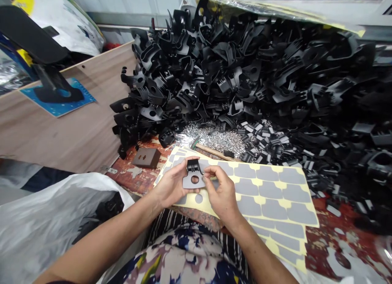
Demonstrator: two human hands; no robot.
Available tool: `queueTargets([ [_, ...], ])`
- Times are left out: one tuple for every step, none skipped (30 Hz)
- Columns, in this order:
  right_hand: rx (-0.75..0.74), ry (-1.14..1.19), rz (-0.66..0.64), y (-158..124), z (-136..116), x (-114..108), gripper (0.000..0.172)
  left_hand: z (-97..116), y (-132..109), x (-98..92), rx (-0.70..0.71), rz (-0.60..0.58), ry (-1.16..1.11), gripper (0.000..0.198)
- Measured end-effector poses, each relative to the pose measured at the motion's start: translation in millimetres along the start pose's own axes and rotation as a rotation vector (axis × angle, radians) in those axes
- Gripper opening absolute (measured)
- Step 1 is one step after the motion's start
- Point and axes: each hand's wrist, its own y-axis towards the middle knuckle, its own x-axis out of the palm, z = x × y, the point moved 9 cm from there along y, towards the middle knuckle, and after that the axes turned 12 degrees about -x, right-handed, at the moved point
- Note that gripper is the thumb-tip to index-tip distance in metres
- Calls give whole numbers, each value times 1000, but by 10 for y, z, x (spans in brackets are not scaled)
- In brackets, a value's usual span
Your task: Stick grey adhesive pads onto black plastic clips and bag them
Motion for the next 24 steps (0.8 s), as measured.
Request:
queueTargets([
  [-19, -16, -5, 12, -37, -1, 12, -1, -7, 3, 2, 2, 11, 39],
  [-40, -35, -13, 22, -76, 2, 11, -5, -13, 7, 5, 7, 30, 41],
  [-64, -56, -24, 30, -115, 8, 10, -9, -17, 13, 15, 14, 59, 44],
  [-89, -80, -37, 33, -151, 17, 11, -11, -20, 19, 36, 24, 99, 49],
  [-114, -112, -47, 31, -182, 29, 13, -9, -21, 24, 70, 41, 145, 54],
  [-139, -151, -53, 21, -208, 41, 16, -4, -21, 24, 114, 65, 191, 57],
  [-168, -196, -53, 5, -233, 54, 21, -2, -21, 18, 159, 98, 235, 58],
  [-206, -245, -48, -17, -263, 68, 27, -3, -22, 6, 201, 138, 272, 57],
  [-255, -294, -46, -47, -304, 90, 34, -6, -24, -10, 241, 183, 304, 54],
  [-311, -345, -51, -83, -352, 122, 42, -9, -28, -24, 276, 228, 333, 51],
  [-369, -397, -61, -124, -405, 159, 50, -8, -36, -32, 312, 270, 360, 49],
  [-422, -449, -74, -166, -458, 194, 58, 0, -48, -26, 353, 301, 387, 46],
  [-463, -499, -87, -203, -506, 219, 66, 15, -65, -7, 396, 322, 414, 43],
  [-487, -547, -87, -229, -547, 218, 73, 35, -87, 17, 434, 336, 440, 40],
  [-492, -594, -76, -238, -575, 188, 77, 58, -114, 44, 458, 342, 466, 37],
  [-479, -634, -54, -227, -589, 130, 80, 94, -159, 63, 472, 346, 488, 36],
  [-452, -667, -30, -195, -584, 52, 83, 148, -229, 73, 475, 348, 512, 35],
  [-413, -691, -15, -142, -553, -30, 87, 222, -336, 77, 473, 343, 540, 35],
  [-371, -705, -23, -68, -500, -95, 92, 320, -487, 74, 467, 334, 579, 37],
  [-336, -699, -69, 23, -426, -118, 94, 437, -687, 60, 458, 330, 642, 39],
  [-312, -668, -160, 124, -337, -82, 89, 569, -935, 40, 456, 334, 729, 41],
  [-295, -620, -277, 225, -248, 4, 74, 699, -1215, -5, 442, 367, 847, 44],
  [-290, -564, -403, 319, -175, 130, 54, 843, -1533, -89, 437, 474, 1010, 43],
  [-297, -510, -511, 414, -133, 274, 34, 986, -1872, -161, 460, 594, 1182, 39],
])
